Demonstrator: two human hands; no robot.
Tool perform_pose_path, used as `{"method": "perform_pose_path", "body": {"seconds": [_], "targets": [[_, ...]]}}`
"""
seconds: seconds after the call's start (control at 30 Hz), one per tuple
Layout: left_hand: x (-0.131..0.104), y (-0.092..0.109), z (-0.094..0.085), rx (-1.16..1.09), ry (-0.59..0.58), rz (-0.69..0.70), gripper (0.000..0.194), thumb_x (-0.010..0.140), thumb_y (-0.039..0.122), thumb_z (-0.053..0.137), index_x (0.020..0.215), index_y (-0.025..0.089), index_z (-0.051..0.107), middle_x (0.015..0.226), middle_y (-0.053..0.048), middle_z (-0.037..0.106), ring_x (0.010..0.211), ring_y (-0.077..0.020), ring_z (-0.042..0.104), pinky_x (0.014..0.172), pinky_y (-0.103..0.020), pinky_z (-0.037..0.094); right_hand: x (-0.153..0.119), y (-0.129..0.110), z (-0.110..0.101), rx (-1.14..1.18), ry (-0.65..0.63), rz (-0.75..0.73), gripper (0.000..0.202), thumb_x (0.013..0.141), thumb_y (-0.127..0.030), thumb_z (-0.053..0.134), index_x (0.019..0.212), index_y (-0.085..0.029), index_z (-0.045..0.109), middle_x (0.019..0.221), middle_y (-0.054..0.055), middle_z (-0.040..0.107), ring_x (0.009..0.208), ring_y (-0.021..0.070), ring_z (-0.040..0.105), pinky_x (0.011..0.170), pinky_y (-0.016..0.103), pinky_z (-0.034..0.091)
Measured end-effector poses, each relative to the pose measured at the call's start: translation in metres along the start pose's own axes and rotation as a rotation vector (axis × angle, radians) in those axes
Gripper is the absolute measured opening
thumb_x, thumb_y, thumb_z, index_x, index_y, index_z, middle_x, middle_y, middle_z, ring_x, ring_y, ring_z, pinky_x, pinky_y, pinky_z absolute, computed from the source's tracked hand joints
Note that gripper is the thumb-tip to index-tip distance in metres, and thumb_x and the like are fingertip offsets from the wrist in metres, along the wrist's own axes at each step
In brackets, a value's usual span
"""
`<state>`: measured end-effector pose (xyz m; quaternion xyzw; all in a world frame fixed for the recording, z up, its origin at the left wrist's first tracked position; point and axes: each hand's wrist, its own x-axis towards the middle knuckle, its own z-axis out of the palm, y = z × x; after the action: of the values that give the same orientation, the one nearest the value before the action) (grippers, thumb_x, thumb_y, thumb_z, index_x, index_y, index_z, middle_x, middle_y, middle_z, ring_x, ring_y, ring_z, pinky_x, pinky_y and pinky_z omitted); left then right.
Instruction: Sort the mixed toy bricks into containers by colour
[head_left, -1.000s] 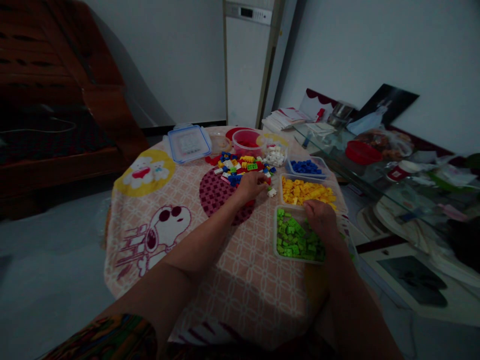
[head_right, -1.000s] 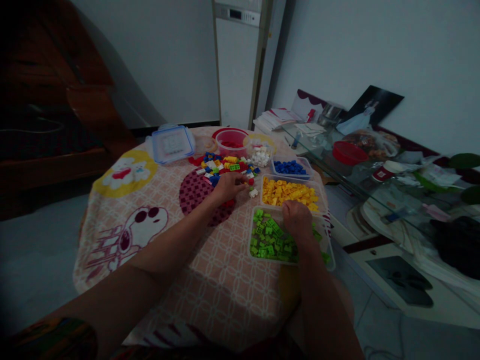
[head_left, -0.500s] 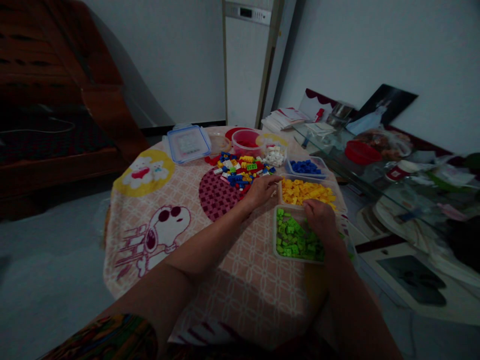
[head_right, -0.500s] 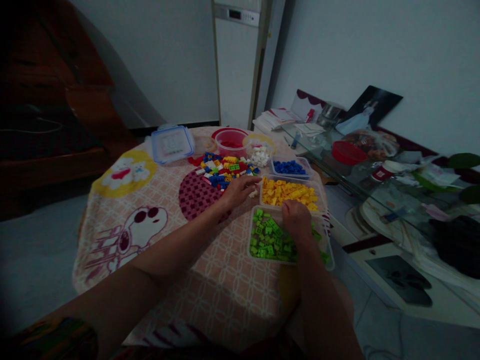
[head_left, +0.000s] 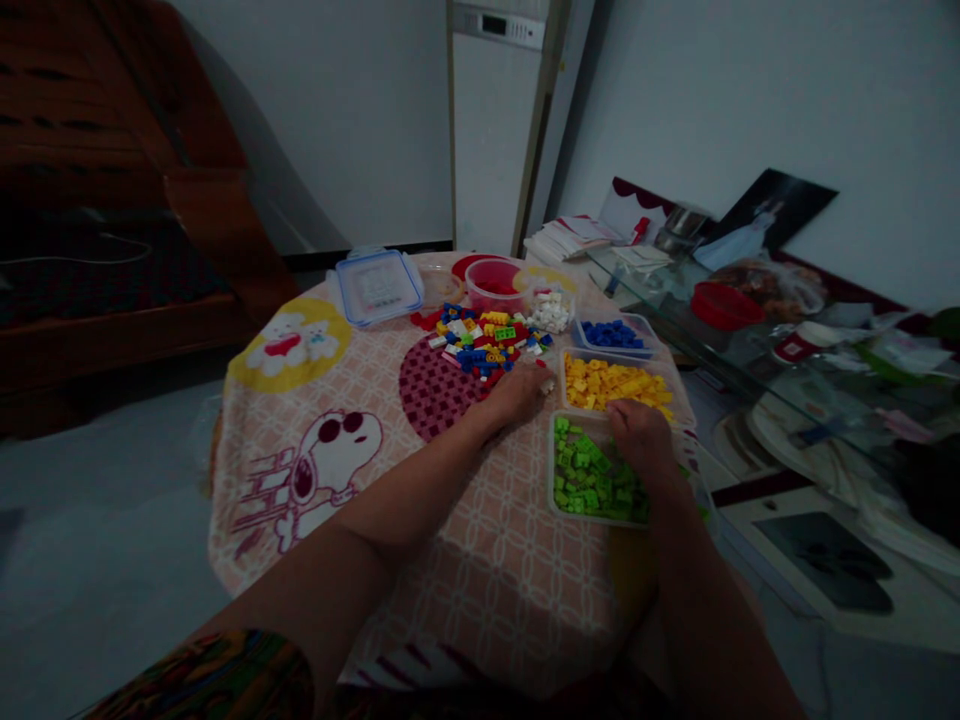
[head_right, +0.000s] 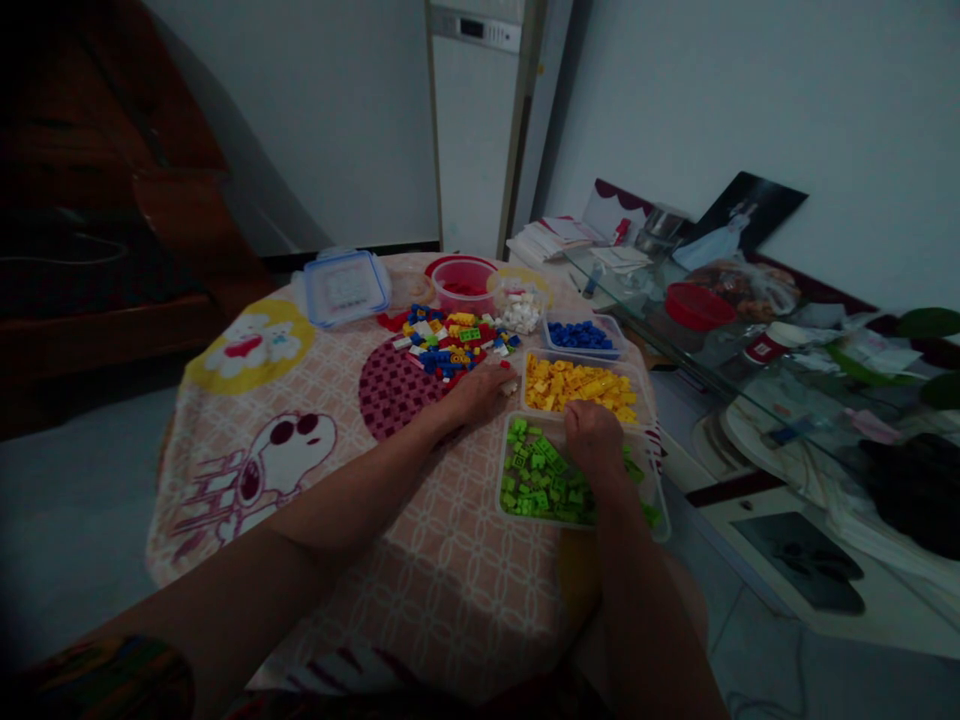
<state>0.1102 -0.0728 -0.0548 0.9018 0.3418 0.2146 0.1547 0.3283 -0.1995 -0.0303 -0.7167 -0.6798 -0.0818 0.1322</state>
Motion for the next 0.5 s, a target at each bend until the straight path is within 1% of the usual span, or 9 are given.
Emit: {"method": "perform_pose_path", "body": {"seconds": [0.1,0.2,0.27,0.37,0.5], "targets": [[-0.001,0.000,-0.005,0.017,-0.015,-0.063,0.030,0.084,0.009,0.057,0.106,0.016,0.077,0.112,-0.014,0.075,0.108,-0.0262,0.070,0.100,-0.037,0.056,0.000,-0.001,-0.002,-0.005,-0.009,0.001,0.029,0.098,-0.022,0.046,0.076,-0.021,0.065,0.081,0.011,0.070,0.074,0.0219,0.057,0.072,0.034,0.034],[-0.002,-0.001,-0.010,0.018,-0.005,-0.125,0.030,0.081,0.006,0.057,0.099,0.016,0.078,0.107,-0.012,0.076,0.101,-0.0242,0.071,0.095,-0.034,0.057,0.001,0.000,-0.004,-0.011,-0.015,-0.006,0.030,0.098,-0.023,0.046,0.075,-0.021,0.065,0.080,0.011,0.070,0.074,0.0218,0.057,0.071,0.034,0.034],[-0.002,-0.002,-0.012,0.016,0.004,-0.140,0.030,0.081,0.006,0.057,0.098,0.017,0.079,0.105,-0.011,0.077,0.100,-0.0233,0.071,0.095,-0.034,0.057,0.001,0.000,-0.004,-0.011,-0.015,-0.014,0.030,0.098,-0.024,0.045,0.076,-0.020,0.066,0.081,0.011,0.071,0.073,0.0217,0.057,0.071,0.033,0.034],[-0.001,-0.002,-0.017,0.003,0.038,-0.138,0.025,0.086,0.011,0.058,0.098,0.017,0.079,0.100,-0.010,0.078,0.096,-0.0221,0.072,0.094,-0.033,0.056,0.002,-0.001,-0.005,-0.025,-0.011,-0.009,0.032,0.098,-0.023,0.045,0.075,-0.020,0.066,0.079,0.011,0.071,0.073,0.0216,0.057,0.070,0.033,0.033],[0.002,0.008,-0.028,-0.073,0.108,-0.102,0.025,0.087,0.013,0.063,0.104,0.017,0.080,0.104,-0.010,0.080,0.096,-0.0221,0.073,0.092,-0.032,0.056,0.002,-0.001,-0.004,-0.028,-0.015,-0.008,0.031,0.098,-0.022,0.046,0.074,-0.020,0.066,0.079,0.011,0.071,0.071,0.0209,0.057,0.069,0.033,0.032]]}}
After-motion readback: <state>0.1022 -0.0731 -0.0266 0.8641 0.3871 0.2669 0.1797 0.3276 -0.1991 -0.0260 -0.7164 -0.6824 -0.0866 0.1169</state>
